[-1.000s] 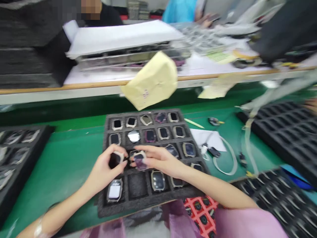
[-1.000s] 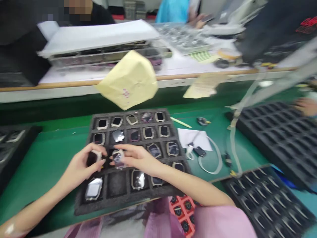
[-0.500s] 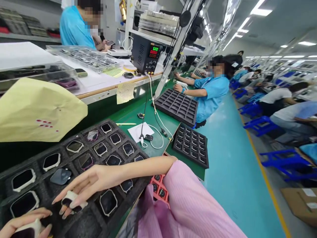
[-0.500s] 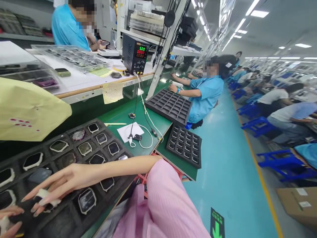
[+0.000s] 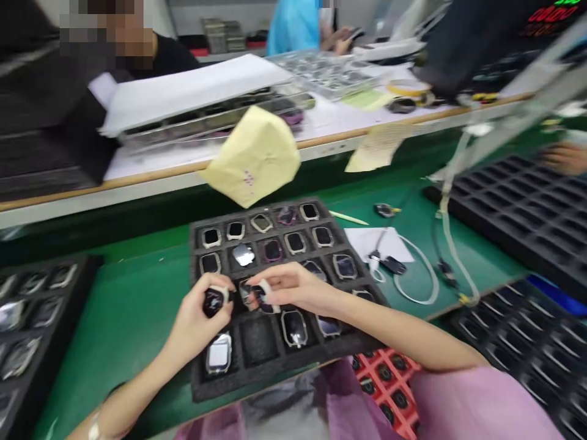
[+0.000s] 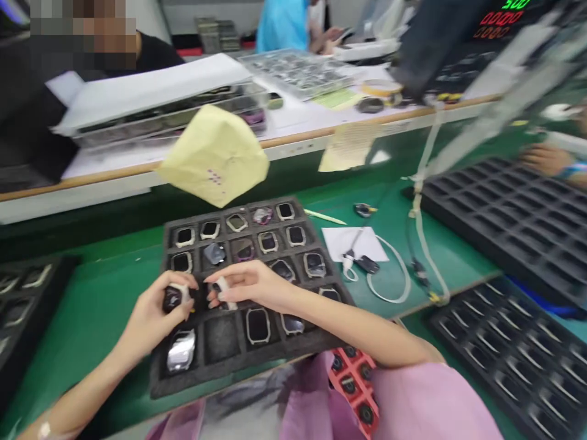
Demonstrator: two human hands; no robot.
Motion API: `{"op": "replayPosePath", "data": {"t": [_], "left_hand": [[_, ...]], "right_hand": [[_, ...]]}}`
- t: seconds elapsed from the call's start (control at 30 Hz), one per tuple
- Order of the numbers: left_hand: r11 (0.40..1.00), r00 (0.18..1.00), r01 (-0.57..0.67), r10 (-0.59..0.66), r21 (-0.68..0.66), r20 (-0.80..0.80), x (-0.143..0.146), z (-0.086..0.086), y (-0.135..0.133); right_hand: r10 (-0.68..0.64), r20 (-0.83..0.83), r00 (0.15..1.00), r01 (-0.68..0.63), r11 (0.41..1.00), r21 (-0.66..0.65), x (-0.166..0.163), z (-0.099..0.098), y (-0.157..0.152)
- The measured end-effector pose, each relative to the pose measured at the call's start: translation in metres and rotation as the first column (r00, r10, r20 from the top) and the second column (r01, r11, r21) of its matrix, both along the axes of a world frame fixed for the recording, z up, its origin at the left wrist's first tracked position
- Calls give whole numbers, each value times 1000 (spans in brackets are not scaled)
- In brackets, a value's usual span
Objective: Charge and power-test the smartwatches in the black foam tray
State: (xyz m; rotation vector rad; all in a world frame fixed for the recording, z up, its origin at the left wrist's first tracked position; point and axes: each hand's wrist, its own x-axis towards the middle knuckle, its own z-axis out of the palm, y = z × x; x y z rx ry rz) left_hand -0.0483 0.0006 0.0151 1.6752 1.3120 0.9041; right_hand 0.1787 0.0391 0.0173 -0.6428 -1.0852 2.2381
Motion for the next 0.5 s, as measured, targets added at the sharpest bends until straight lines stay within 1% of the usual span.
{"op": "replayPosePath", "data": {"t": [0.13,0.23,0.37,0.43,0.5], "left_hand": [[1000,997,12,-11,-3,71,2,5,0],[1000,996,-14,16,-27,85,2,8,1],[1000,998,2,-1,-22,63,-2,9,4],[1000,999,13,-13,0,34,-6,7,-2],[1000,999,24,-23,20,-43,-10,4,-12]], "right_hand": [[-36,78,996,34,999,25,-1,6,2],[-16,96,995,11,999,43,-2,9,1],[-5,101,995,3,1000,23,-4,9,4],[-15,84,996,15,1000,2,-4,8,3],[-1,37,999,2,1000,-20,-5,6,-2]]}}
